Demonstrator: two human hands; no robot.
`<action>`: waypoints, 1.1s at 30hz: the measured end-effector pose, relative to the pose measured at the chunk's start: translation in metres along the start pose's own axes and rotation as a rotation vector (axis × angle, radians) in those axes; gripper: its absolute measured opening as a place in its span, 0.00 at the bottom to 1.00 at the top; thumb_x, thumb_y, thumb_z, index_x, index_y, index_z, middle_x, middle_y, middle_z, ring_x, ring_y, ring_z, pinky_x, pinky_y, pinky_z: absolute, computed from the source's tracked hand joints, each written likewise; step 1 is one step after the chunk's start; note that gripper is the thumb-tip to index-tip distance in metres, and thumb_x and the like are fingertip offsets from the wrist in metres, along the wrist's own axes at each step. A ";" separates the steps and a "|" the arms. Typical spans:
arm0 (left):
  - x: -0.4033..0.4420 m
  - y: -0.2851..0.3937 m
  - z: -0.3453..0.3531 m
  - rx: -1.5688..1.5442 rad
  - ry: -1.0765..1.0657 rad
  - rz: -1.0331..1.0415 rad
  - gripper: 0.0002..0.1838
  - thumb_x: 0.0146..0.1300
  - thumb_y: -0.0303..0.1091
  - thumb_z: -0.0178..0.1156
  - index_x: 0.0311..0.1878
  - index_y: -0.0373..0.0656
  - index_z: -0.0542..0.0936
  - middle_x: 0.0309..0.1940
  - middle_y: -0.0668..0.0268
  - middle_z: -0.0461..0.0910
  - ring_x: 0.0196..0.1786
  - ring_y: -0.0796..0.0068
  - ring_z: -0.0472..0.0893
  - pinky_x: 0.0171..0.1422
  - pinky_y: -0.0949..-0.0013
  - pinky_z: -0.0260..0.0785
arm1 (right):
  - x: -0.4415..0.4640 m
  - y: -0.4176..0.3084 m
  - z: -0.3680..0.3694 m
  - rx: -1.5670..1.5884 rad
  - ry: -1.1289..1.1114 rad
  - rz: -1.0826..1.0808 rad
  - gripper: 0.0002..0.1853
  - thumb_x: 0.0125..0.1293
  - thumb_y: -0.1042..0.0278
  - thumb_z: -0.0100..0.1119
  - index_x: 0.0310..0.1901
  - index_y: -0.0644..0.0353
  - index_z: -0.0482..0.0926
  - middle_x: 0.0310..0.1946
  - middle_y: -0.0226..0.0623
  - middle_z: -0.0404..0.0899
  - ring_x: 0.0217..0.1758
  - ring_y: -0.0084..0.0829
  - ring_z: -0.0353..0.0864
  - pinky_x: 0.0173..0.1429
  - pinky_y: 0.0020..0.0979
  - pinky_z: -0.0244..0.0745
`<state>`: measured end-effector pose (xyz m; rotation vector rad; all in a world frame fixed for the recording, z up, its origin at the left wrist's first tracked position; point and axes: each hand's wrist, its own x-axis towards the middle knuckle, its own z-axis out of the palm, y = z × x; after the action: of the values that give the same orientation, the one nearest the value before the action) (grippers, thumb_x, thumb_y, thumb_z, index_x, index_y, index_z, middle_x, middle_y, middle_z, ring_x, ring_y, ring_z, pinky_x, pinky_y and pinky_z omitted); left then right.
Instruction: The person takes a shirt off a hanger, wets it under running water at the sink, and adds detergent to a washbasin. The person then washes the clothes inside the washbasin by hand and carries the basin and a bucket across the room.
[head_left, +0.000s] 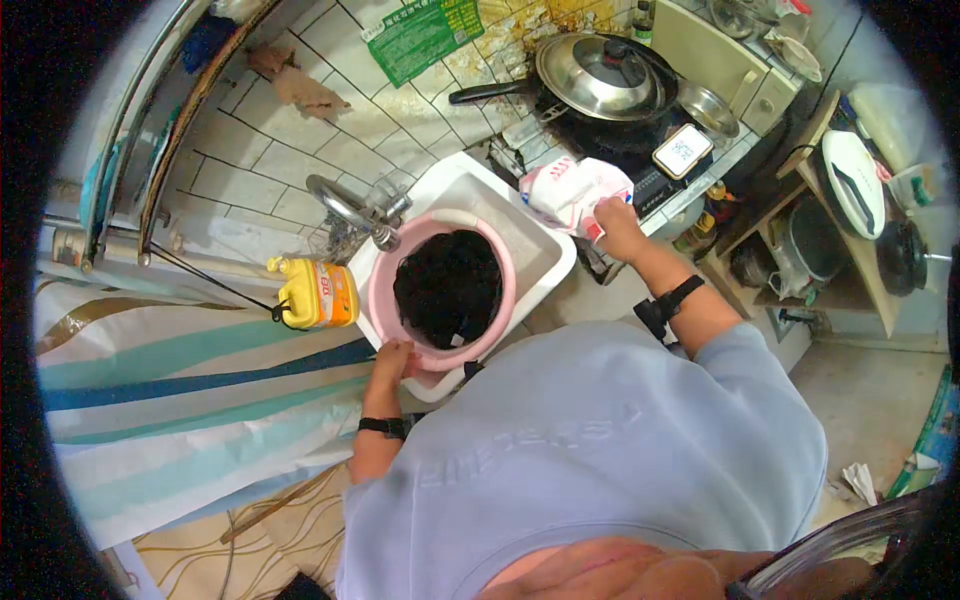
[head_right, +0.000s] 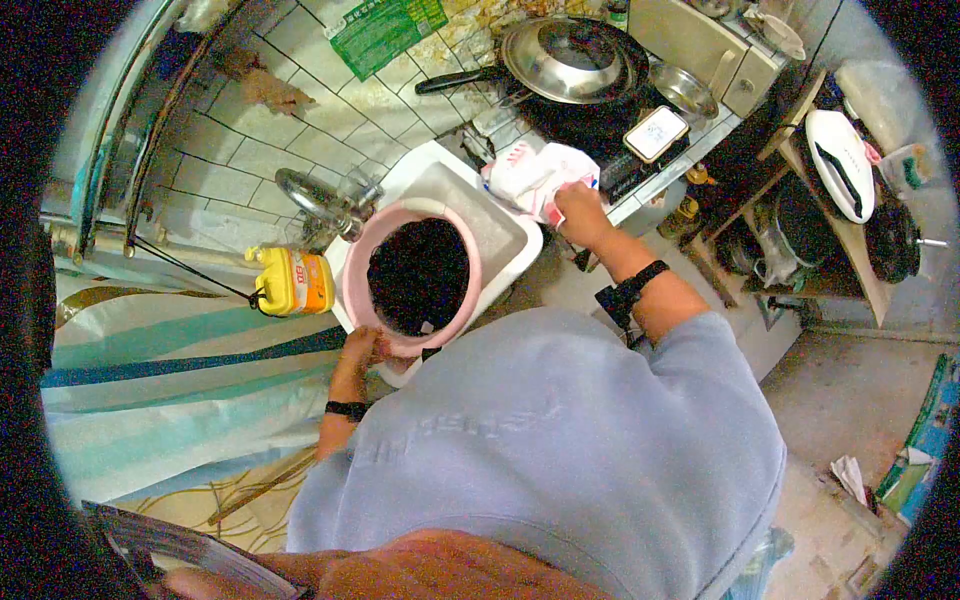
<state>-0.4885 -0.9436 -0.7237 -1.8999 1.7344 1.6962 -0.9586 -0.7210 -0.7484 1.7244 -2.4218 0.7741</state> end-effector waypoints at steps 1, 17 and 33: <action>-0.004 0.000 0.001 0.001 0.026 0.020 0.12 0.62 0.37 0.54 0.40 0.37 0.73 0.28 0.57 0.79 0.24 0.69 0.80 0.24 0.67 0.74 | 0.001 -0.001 -0.002 0.016 0.132 -0.203 0.09 0.45 0.68 0.62 0.28 0.61 0.74 0.32 0.48 0.75 0.42 0.51 0.74 0.45 0.44 0.69; -0.009 -0.034 0.001 -0.216 -0.011 0.104 0.09 0.66 0.35 0.51 0.43 0.40 0.72 0.30 0.61 0.80 0.25 0.71 0.80 0.28 0.68 0.75 | 0.043 0.017 -0.005 -0.066 -0.363 -0.086 0.15 0.57 0.61 0.53 0.45 0.53 0.79 0.35 0.46 0.81 0.38 0.47 0.81 0.44 0.41 0.75; 0.000 -0.044 0.009 -0.246 0.044 0.004 0.07 0.63 0.34 0.52 0.40 0.42 0.75 0.29 0.61 0.81 0.27 0.72 0.80 0.29 0.68 0.73 | 0.075 0.019 0.035 -0.326 -0.505 0.130 0.18 0.51 0.55 0.56 0.38 0.60 0.80 0.37 0.50 0.81 0.44 0.47 0.80 0.49 0.41 0.74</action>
<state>-0.4628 -0.9216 -0.7530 -2.0449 1.6087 1.9638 -0.9956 -0.7968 -0.7603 1.8031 -2.7855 -0.0784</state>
